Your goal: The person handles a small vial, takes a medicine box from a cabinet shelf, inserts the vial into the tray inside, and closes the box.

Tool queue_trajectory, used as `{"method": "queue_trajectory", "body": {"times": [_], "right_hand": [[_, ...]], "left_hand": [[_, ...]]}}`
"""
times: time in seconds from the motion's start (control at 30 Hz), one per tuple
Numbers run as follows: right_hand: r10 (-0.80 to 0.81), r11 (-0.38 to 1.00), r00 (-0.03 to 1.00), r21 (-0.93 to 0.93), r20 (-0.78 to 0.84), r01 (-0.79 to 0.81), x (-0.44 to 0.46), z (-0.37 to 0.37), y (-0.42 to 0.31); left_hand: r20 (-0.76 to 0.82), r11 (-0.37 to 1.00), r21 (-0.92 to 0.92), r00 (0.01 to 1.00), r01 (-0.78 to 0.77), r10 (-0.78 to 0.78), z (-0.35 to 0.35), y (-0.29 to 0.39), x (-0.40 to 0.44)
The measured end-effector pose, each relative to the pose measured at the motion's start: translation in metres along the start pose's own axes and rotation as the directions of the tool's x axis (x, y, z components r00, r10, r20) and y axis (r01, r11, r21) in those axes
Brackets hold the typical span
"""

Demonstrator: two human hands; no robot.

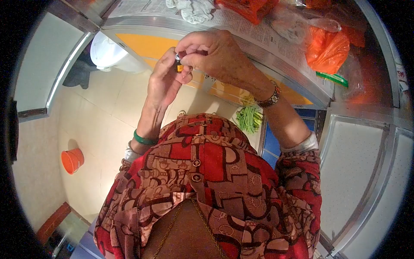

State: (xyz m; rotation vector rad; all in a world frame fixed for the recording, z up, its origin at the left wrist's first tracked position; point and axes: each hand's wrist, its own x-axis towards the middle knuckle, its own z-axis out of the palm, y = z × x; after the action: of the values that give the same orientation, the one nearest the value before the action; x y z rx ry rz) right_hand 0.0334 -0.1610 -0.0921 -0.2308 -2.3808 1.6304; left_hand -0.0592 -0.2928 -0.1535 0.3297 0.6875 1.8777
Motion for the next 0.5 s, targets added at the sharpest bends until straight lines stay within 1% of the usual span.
{"method": "queue_trajectory", "body": {"times": [0.07, 0.1, 0.13, 0.17, 0.23, 0.3, 0.37, 0.4, 0.47, 0.5], "right_hand": [[-0.032, 0.999, 0.999, 0.001, -0.018, 0.032, -0.001, 0.001, 0.001], [-0.031, 1.0, 0.999, 0.001, -0.017, 0.031, -0.001, 0.001, 0.001], [-0.04, 0.998, 0.999, -0.042, 0.001, 0.04, -0.002, -0.001, -0.001], [-0.049, 0.995, 0.999, -0.085, 0.02, 0.05, -0.002, -0.001, -0.001], [-0.069, 0.991, 0.998, -0.114, 0.006, 0.069, -0.004, 0.0, -0.001], [-0.09, 0.986, 0.996, -0.144, -0.008, 0.088, -0.005, 0.0, 0.0], [-0.131, 0.977, 0.991, -0.166, 0.023, 0.133, -0.005, -0.002, 0.003], [-0.13, 0.977, 0.991, -0.165, 0.024, 0.132, -0.005, -0.003, 0.005], [-0.202, 0.966, 0.979, -0.162, 0.025, 0.203, -0.004, -0.004, 0.01], [-0.201, 0.966, 0.979, -0.163, 0.025, 0.202, -0.005, -0.004, 0.01]], "left_hand": [[0.01, 1.0, 0.008, 1.0, 0.008, -0.008, -0.002, -0.001, -0.001], [0.003, 0.998, 0.066, 1.0, 0.006, -0.006, -0.003, -0.002, -0.001], [-0.004, 0.992, 0.124, 1.0, 0.004, -0.003, -0.004, -0.004, -0.002], [-0.006, 0.992, 0.123, 1.0, 0.005, -0.004, -0.006, -0.005, -0.003], [0.025, 0.985, 0.175, 1.0, -0.001, -0.003, -0.01, -0.006, -0.004], [0.023, 0.981, 0.195, 1.0, -0.006, 0.002, -0.011, -0.006, -0.004], [0.021, 0.976, 0.216, 1.0, -0.012, 0.008, -0.011, -0.006, -0.005], [0.014, 0.972, 0.234, 1.0, -0.009, 0.006, -0.01, -0.006, -0.006], [0.006, 0.968, 0.252, 1.0, -0.004, 0.003, -0.01, -0.006, -0.006], [0.008, 0.968, 0.249, 1.0, -0.015, 0.013, -0.01, -0.007, -0.006]]}}
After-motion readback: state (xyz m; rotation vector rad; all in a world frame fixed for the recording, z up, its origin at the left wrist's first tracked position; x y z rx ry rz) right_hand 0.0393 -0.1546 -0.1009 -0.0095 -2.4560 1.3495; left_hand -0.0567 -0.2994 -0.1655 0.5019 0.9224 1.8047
